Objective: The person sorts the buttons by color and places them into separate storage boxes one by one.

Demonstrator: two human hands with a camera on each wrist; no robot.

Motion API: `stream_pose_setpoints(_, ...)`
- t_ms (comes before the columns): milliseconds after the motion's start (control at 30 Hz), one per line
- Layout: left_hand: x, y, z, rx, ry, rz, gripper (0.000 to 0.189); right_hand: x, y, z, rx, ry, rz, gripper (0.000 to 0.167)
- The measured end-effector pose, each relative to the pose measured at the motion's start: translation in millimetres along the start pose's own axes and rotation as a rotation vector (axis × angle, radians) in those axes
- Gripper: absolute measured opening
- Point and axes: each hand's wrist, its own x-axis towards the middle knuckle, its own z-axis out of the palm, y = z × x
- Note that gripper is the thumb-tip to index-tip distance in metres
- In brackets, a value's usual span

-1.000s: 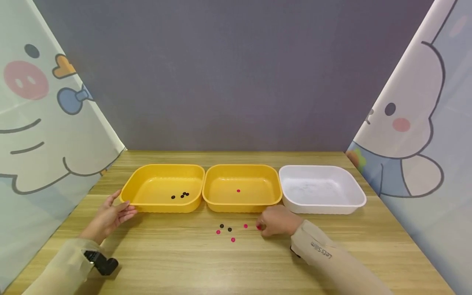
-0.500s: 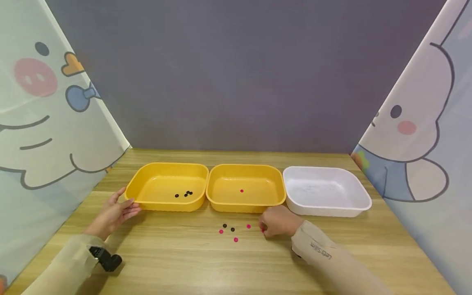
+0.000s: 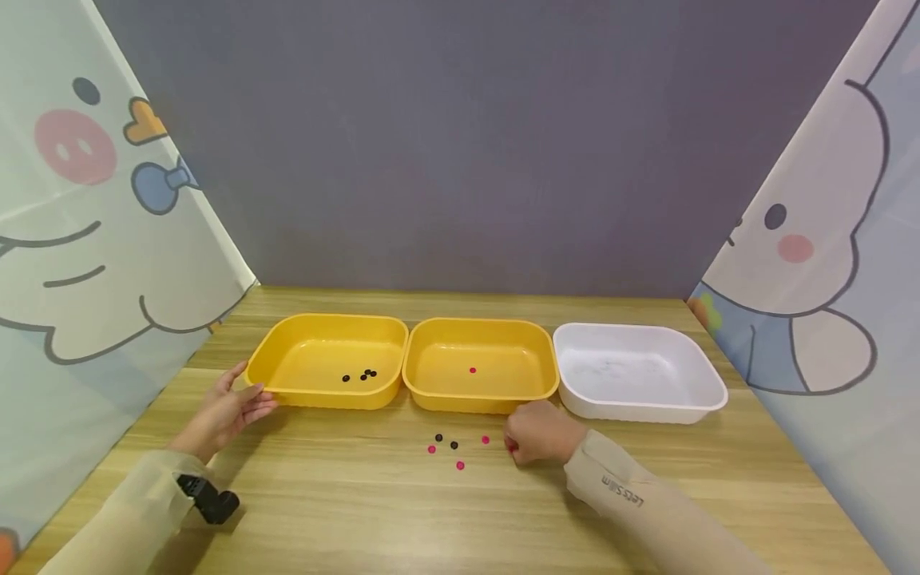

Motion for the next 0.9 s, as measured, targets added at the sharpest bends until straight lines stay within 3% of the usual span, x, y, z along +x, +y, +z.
stream_pose_setpoints(300, 0.7, 0.3, 0.3, 0.02, 0.003, -0.001, 0.077, -0.4, -2.3, 3.6, -0.092, 0.039, -0.023, 0.027)
stream_pose_setpoints(600, 0.7, 0.7, -2.3, 0.019, 0.0, 0.02, 0.077, 3.5, -5.9, 1.2, -0.084, 0.059, -0.035, 0.027)
stream_pose_setpoints(900, 3.2, -1.2, -3.1, 0.033, 0.003, 0.014, 0.077, 3.1, -5.9, -16.6, -0.038, 0.079, 0.022, 0.025)
